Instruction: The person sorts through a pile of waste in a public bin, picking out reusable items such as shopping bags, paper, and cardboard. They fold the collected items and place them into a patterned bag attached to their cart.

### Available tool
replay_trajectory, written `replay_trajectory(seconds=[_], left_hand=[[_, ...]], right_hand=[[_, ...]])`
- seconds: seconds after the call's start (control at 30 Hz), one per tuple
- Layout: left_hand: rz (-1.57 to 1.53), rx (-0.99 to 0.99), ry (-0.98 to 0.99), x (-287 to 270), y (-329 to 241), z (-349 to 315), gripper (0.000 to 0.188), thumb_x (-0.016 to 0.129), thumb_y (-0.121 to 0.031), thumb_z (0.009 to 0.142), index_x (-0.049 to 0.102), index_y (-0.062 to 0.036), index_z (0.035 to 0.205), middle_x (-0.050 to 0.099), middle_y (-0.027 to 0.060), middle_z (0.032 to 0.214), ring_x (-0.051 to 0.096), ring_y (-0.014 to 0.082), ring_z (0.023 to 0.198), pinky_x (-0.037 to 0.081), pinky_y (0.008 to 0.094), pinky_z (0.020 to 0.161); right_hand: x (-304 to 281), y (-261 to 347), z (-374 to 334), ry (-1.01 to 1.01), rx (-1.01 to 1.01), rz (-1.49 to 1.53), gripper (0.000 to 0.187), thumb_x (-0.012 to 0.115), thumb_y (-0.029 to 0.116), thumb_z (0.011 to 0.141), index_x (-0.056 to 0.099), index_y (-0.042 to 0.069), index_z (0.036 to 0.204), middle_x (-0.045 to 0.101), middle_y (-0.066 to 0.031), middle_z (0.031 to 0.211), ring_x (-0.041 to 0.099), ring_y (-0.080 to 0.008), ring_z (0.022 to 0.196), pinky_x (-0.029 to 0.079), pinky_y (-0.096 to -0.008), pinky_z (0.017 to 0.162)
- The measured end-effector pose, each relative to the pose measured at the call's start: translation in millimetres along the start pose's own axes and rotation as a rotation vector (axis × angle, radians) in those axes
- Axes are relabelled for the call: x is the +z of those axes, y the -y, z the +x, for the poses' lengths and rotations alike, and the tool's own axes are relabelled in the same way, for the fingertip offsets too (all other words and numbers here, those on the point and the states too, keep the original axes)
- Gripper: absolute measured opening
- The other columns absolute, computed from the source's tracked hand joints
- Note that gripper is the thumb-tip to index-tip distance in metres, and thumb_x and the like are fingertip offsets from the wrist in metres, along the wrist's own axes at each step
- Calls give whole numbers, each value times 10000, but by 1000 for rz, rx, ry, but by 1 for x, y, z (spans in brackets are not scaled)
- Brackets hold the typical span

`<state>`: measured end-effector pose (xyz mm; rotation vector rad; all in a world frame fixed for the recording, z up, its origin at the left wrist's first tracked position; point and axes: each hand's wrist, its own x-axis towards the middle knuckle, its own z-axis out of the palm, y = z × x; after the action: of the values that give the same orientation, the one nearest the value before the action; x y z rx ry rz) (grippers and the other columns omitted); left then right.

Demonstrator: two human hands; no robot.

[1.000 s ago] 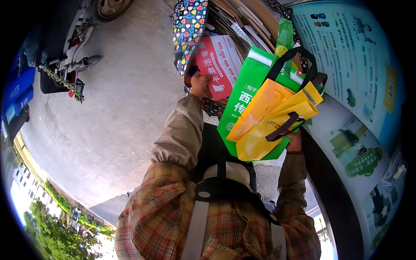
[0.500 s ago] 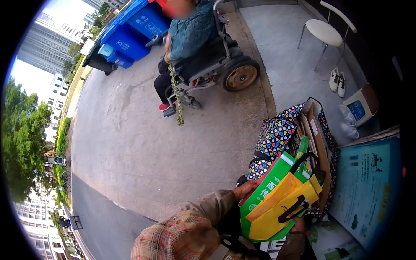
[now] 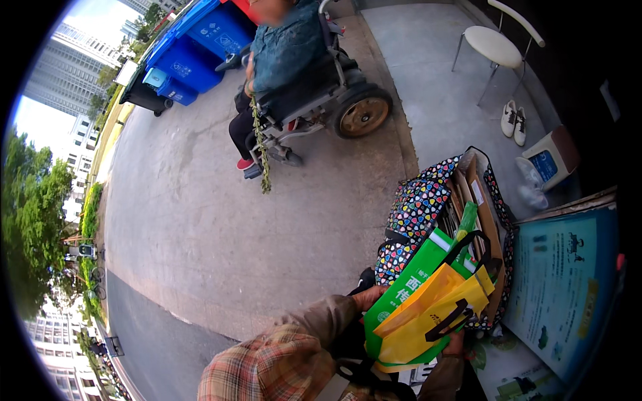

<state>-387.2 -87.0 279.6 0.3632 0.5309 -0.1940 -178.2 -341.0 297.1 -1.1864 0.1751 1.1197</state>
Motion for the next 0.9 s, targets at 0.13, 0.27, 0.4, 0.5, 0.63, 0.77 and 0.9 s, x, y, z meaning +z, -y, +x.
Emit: replay_trajectory(seconds=[0.13,0.27,0.4,0.5,0.63,0.77,0.9], left_hand=[[-138,-27,-75,47,-39,-11,465,470,-360,915,438,-79,1285,502,37,1250,474,141,1112,380,300,955],[462,-4,-141,66,-46,1,508,693,-261,783,502,-33,1195,570,82,1110,540,165,1005,446,303,861],[349,-140,-147,66,-27,25,366,655,-149,807,563,-44,1145,633,58,1014,608,142,879,491,284,791],[391,-147,-30,65,-6,51,381,644,-179,816,555,-41,1159,621,65,1044,599,143,904,483,294,815],[367,-204,107,85,5,98,407,594,-262,855,528,-36,1187,595,82,1090,567,141,978,475,294,827],[439,50,-36,39,1,177,497,524,-450,860,541,-34,1131,600,89,1035,546,225,999,430,378,849],[2451,267,-158,-73,-9,174,304,537,-348,797,641,-86,914,601,91,904,547,282,878,414,422,748]], right_hand=[[-15,-19,-5,-88,-29,-41,507,613,-66,658,488,22,1142,574,-84,1024,580,-224,911,501,-343,765],[-30,-19,-23,-67,73,135,462,616,-57,691,509,16,1134,579,-87,1034,581,-214,924,486,-338,803],[-49,-12,-64,12,11,105,471,620,-21,724,485,35,1172,558,-96,1088,567,-224,955,491,-354,791],[-35,-10,-96,-246,19,-104,485,621,-47,719,479,28,1177,546,-112,1114,556,-232,978,490,-368,804],[-26,17,-130,-456,-98,-78,462,667,-72,690,519,30,1115,556,-90,1093,547,-199,979,449,-354,845],[-71,7,-150,-531,-270,-258,516,617,-64,732,450,39,1210,505,-91,1172,510,-220,1044,440,-383,885],[-52,16,-140,-610,-322,-232,528,620,-71,734,446,42,1219,497,-93,1189,504,-219,1059,437,-386,894]])
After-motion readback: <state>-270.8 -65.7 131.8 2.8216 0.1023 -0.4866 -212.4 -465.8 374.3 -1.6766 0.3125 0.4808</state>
